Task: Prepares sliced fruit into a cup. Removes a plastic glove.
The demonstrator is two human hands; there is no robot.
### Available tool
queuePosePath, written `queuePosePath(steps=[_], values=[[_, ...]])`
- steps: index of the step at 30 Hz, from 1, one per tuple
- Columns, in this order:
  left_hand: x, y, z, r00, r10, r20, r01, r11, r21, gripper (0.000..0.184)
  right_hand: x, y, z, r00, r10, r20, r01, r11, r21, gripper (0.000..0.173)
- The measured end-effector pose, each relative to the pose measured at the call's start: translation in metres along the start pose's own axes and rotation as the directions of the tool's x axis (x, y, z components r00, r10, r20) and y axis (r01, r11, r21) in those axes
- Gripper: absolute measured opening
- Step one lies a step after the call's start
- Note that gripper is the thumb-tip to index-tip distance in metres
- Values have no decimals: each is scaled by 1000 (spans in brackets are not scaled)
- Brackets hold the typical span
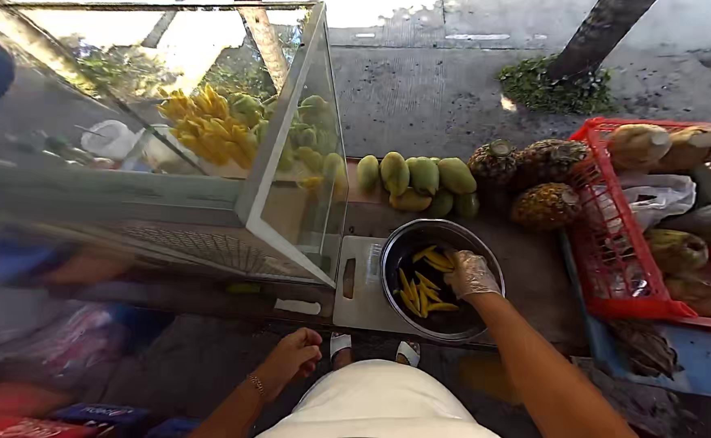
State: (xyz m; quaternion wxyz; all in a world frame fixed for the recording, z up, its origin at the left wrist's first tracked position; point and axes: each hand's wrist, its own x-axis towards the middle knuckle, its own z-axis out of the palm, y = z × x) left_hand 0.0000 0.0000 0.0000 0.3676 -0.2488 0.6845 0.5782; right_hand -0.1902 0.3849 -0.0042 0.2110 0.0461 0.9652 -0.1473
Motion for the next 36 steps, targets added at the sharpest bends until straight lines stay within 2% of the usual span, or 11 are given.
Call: queuePosePath(steps=[2,5,9,15,18,22,26,28,32,34,36], values=[[15,26,20,984,179,13,-179,981,72,32,11,-7,12,999,-39,6,39,999,-20,56],[42,71,43,928,370,-42,-343,894,287,46,18,-15,26,996,-84,6,84,996,-37,51],[81,110,68,848,504,-166,-372,787,492,63,16,-10,37,985,-159,73,167,978,-122,38],[125,101,94,714,685,-146,-425,590,687,72,6,0,20,953,-161,255,185,980,-72,44],[126,109,95,743,651,-154,-395,613,684,67,8,3,14,922,-175,345,167,984,55,64],[127,134,98,850,486,-201,-209,663,719,78,0,-15,21,936,-37,349,60,997,-55,106],[130,139,97,900,404,-162,-170,669,724,90,-16,-42,36,955,102,279,-69,990,-125,117],[126,135,95,919,368,-138,-162,675,720,105,-23,-52,42,954,126,272,-93,987,-134,111],[105,102,79,947,299,-116,-176,789,589,129,-28,-63,53,964,78,256,-50,992,-114,93],[89,70,73,932,334,-140,-274,903,331,114,-27,-66,54,959,36,283,-20,998,-60,87],[68,50,77,950,284,-133,-302,942,-147,82,-24,-68,55,951,-13,310,5,1000,25,79]])
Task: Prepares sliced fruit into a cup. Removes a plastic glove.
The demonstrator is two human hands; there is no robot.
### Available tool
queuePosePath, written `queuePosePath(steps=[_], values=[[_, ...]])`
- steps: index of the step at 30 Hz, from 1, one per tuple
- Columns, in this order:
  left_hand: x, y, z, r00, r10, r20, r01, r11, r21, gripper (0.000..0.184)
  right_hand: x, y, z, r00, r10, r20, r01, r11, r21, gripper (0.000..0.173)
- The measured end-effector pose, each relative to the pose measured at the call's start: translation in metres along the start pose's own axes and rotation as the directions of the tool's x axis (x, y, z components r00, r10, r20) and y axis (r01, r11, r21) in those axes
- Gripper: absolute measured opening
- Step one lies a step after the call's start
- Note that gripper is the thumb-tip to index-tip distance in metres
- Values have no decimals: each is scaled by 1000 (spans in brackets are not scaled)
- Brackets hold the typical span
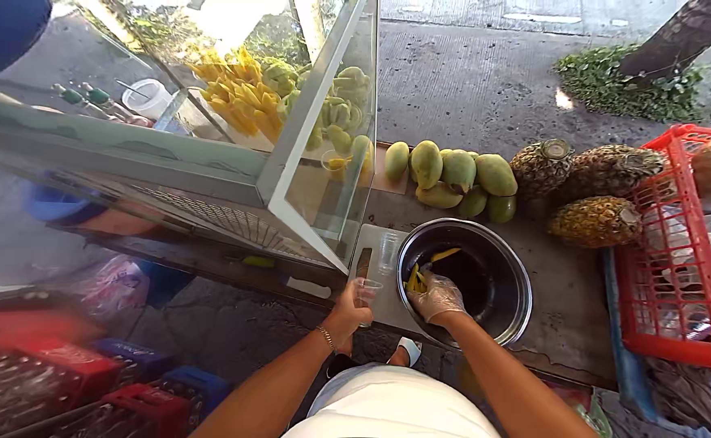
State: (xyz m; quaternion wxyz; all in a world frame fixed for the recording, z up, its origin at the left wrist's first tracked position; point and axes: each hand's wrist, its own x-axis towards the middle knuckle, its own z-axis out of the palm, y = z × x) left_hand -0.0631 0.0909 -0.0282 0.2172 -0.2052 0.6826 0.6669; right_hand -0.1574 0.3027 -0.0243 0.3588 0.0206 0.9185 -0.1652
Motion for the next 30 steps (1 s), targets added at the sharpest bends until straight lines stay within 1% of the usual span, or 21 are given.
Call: queuePosePath(steps=[1,2,3,5,7,9,10,12,15,17,19,22,25,26,28,30], values=[[-10,1,1,998,-44,48,54,972,-228,71,1,-2,-1,1000,-18,20,17,999,48,77],[-17,5,3,992,-57,113,95,924,-371,67,3,-4,-2,998,-30,48,24,994,108,75],[-19,11,5,983,-45,178,120,890,-440,67,4,-7,-3,996,-34,80,19,983,183,73],[-17,23,7,966,-23,259,143,879,-456,67,6,-13,-3,990,-44,134,-4,943,334,71],[-11,35,6,962,-17,274,143,883,-448,63,7,-18,-4,980,-72,186,-19,895,446,69],[-6,44,2,961,0,277,130,883,-450,60,7,-17,-5,964,-133,231,-20,829,559,67],[-4,46,0,957,9,288,128,882,-453,59,7,-16,-5,956,-174,237,-9,788,616,65],[-2,49,-3,951,15,308,133,881,-454,58,6,-14,-3,950,-223,219,-8,683,731,55],[1,48,-7,943,17,331,140,885,-444,57,8,-12,1,954,-222,200,-53,532,845,45],[1,46,-8,944,4,329,134,908,-398,58,9,-9,5,946,-232,226,-105,441,892,31],[-2,45,-9,959,-15,283,104,948,-301,62,13,-5,11,942,-233,241,-147,357,922,24],[-11,46,-14,979,-18,201,51,986,-159,68,20,7,19,951,-227,209,-165,197,966,28],[-18,54,-19,976,-22,218,27,999,-20,82,22,27,13,946,-289,146,-127,81,989,40],[-17,60,-17,972,-23,232,18,1000,22,83,19,31,7,947,-295,131,-119,57,991,40],[-15,75,-11,965,-14,262,-19,992,124,76,10,36,-10,950,-295,105,-99,36,994,35],[-10,88,2,952,1,307,-74,971,227,67,-3,33,-29,959,-279,41,-40,9,999,31]])
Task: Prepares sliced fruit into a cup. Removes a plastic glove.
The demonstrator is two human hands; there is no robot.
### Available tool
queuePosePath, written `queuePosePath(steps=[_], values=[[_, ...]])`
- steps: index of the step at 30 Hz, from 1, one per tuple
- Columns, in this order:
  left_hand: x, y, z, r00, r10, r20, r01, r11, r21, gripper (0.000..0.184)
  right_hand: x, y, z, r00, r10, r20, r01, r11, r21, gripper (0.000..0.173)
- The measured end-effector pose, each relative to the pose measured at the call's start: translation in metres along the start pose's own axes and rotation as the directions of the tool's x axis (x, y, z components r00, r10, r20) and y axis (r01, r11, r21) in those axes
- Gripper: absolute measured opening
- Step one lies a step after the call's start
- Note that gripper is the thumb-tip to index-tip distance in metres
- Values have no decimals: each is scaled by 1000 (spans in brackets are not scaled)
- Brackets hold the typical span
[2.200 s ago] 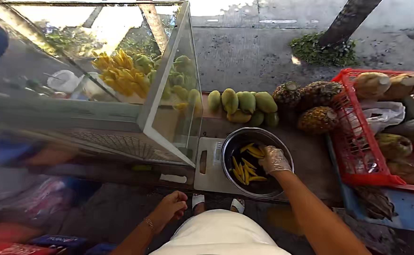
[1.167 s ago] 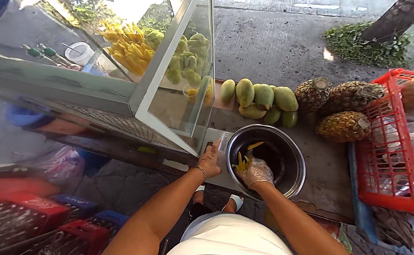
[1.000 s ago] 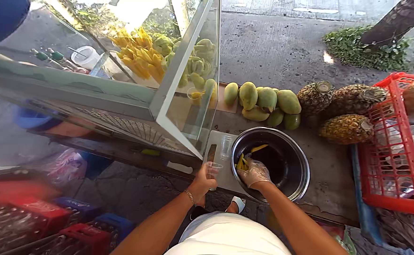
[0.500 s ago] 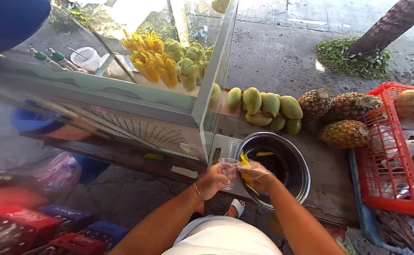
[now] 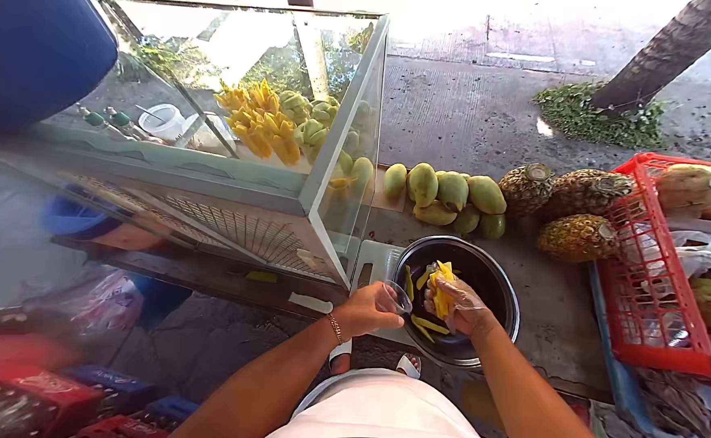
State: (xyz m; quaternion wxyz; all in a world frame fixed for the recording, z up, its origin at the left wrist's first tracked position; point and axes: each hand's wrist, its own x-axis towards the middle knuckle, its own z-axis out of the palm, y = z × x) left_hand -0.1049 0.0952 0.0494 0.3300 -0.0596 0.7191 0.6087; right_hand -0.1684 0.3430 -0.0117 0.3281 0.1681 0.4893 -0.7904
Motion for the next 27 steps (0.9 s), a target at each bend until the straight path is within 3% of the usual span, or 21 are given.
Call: queuePosePath(steps=[4,8,11,13,16,19,23,25,27], values=[[23,22,19,996,52,69,-65,976,209,67,-28,-36,42,952,-294,-80,299,953,54,32],[31,36,32,987,135,86,-132,990,-47,64,-43,-48,79,799,-593,-103,581,804,-126,44],[33,44,34,980,159,119,-140,978,-154,64,-44,-45,80,720,-692,-54,654,701,-285,48],[35,47,33,973,180,142,-157,974,-161,65,-44,-45,75,719,-692,-65,645,700,-308,54],[36,53,31,965,209,159,-180,968,-177,64,-41,-40,65,750,-657,-81,633,748,-199,68],[37,57,31,960,221,172,-187,963,-193,62,-41,-34,57,764,-645,-24,634,757,-157,81],[39,55,28,952,254,172,-219,956,-197,59,-56,-34,49,844,-520,132,537,820,-197,58],[43,50,27,948,274,159,-258,959,-118,62,-64,-35,50,888,-441,130,454,885,-99,50],[45,48,26,945,294,143,-299,954,10,64,-62,-33,47,885,-449,124,447,893,49,55]])
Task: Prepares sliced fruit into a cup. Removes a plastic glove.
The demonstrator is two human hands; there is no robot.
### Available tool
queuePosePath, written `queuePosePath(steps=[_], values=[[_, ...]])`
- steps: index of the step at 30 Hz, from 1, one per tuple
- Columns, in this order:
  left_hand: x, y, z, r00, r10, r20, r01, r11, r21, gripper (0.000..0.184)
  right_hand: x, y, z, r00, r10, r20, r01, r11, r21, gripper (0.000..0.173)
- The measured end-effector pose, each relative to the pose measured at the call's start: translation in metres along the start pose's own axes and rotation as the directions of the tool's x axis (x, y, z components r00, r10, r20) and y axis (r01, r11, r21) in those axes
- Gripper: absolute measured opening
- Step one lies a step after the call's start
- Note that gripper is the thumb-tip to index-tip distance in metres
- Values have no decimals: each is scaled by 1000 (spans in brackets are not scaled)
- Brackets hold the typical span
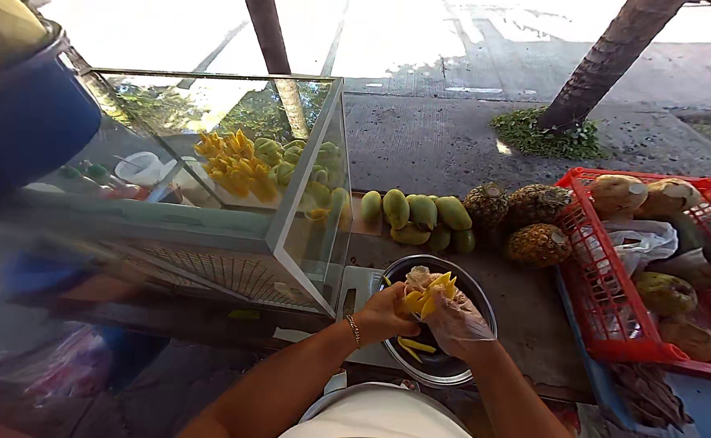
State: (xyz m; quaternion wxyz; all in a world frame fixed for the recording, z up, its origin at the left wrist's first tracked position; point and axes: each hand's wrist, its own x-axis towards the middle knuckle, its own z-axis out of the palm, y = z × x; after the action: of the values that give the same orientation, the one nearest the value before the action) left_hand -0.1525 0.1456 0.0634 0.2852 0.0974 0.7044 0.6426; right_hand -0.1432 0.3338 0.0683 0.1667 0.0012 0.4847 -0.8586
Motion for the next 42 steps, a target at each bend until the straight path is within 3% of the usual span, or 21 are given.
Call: queuePosePath(steps=[3,8,12,17,22,24,28,33,36,37,39,40,42], values=[[1,1,2,1000,-13,3,13,996,86,65,2,2,-4,1000,-20,-20,21,999,44,58],[-2,-4,14,999,-38,18,38,998,46,69,-11,4,-2,1000,8,-28,-8,1000,-4,70],[-6,-11,16,985,-170,20,170,985,35,64,-18,10,-7,999,-11,-34,10,999,-33,60],[-5,-7,12,964,-249,92,232,959,164,62,-17,11,-12,972,91,-217,-60,988,144,41],[8,27,17,921,-379,90,307,848,432,76,-10,23,-28,862,278,-424,-92,908,409,68],[15,40,21,922,-375,92,262,784,563,75,-6,37,-38,829,322,-458,-84,881,466,71],[23,60,26,935,-332,126,137,664,735,59,-1,59,-49,846,334,-416,-76,848,524,64],[3,86,10,977,-208,38,126,717,686,46,10,62,-67,797,442,-411,-175,821,543,44],[-12,66,-13,975,-198,-97,220,851,477,59,13,60,-83,792,395,-466,-186,883,432,35],[-15,54,-20,964,-239,-115,265,893,363,66,13,57,-87,800,348,-489,-200,923,329,42],[-23,29,-26,944,-315,-102,327,936,133,70,15,54,-93,826,162,-541,-218,975,-41,54],[-27,19,-26,938,-336,-90,340,939,40,67,16,55,-97,851,27,-525,-204,937,-283,54],[-34,8,-21,919,-386,-79,378,921,-98,60,16,52,-104,897,-149,-417,-170,753,-635,49]])
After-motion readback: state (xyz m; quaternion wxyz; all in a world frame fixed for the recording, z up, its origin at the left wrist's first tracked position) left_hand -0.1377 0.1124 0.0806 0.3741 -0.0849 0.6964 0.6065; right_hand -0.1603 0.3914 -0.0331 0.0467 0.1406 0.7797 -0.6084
